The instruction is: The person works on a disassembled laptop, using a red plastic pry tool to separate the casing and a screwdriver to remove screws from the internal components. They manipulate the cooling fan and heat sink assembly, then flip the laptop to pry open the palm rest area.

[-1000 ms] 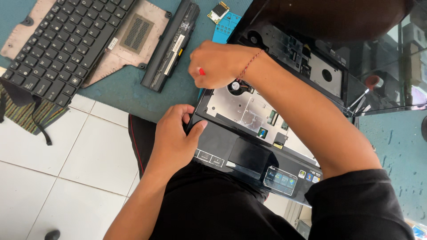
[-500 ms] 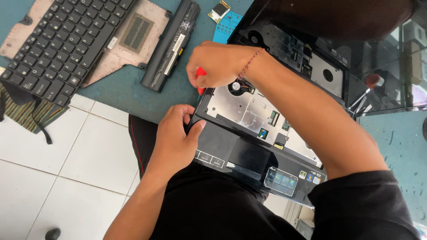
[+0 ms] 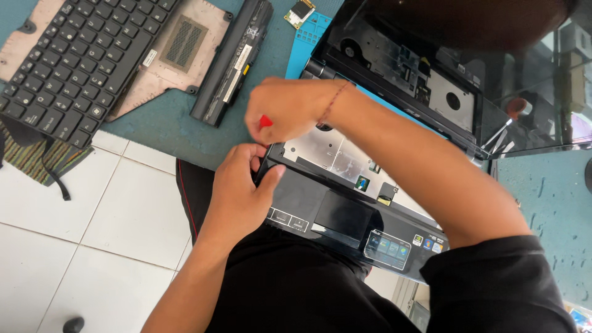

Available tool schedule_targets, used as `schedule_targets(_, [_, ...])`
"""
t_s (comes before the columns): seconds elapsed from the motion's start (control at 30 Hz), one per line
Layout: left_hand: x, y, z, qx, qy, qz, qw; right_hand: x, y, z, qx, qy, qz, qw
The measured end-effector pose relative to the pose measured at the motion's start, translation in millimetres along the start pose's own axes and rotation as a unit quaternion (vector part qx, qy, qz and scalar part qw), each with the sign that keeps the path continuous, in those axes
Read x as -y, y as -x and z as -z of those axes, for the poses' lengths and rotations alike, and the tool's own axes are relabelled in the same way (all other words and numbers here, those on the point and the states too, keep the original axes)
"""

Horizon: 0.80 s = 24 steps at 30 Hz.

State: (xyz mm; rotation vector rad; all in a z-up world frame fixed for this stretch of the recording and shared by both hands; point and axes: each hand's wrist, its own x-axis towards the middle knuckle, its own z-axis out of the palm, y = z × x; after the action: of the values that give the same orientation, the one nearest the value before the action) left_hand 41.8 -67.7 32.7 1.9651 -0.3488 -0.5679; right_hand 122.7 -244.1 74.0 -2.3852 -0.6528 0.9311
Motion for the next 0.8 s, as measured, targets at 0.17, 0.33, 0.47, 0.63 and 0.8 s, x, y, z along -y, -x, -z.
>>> schedule_targets(0.17, [-24.8, -4.0, -1.4, 0.015, -0.104, 0.041, 0.994, -5.0, -0.5, 0.9, -0.154, 0.011, 0.095, 0.983])
schedule_targets(0.33, [-26.0, -9.9, -9.0, 0.025, -0.175, 0.055, 0.983, 32.2, 92.8, 4.7, -0.441, 0.031, 0.134, 0.887])
schedule_targets(0.47, [-26.8, -14.0, -9.2, 0.04, -0.228, 0.079, 0.97, 43.0, 201.2, -41.1, -0.402, -0.054, -0.043, 0.913])
schedule_targets(0.63, [-21.7, -13.5, -16.9, 0.02, -0.268, 0.057, 0.962, 7.9, 290.3, -154.0, -0.429, -0.089, -0.386, 0.812])
schedule_targets(0.8, [-10.7, -9.0, -22.2, -0.04, -0.281, -0.009, 0.959, 13.7, 289.9, -202.4, -0.389, -0.229, -0.67, 0.589])
